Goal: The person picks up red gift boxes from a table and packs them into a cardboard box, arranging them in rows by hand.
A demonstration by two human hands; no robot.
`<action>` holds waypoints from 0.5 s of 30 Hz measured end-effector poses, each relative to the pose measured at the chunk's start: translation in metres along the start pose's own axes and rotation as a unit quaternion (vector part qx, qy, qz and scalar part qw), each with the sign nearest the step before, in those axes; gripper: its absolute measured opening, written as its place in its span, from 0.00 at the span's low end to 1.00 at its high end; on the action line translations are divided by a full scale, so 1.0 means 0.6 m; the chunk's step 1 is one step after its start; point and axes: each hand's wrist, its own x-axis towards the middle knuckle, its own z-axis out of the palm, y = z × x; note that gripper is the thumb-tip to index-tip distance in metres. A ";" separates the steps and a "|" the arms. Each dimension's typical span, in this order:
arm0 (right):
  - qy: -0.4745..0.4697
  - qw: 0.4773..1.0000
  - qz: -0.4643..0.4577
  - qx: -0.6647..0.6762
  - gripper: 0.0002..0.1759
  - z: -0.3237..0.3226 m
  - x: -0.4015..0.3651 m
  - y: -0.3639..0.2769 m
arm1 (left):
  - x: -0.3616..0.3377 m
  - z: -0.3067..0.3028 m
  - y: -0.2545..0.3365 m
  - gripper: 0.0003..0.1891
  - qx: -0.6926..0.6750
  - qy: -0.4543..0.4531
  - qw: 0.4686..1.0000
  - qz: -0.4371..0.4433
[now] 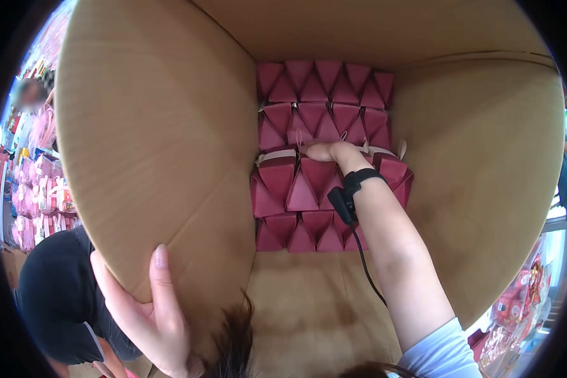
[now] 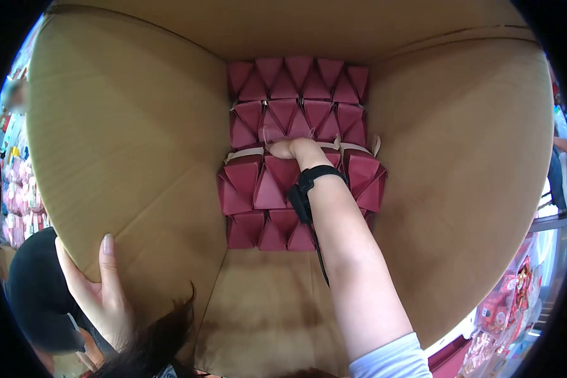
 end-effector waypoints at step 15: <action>-0.002 0.988 0.114 -0.105 0.36 0.033 -0.049 -0.029 | -0.004 -0.001 -0.015 0.23 0.050 0.034 0.998 -0.004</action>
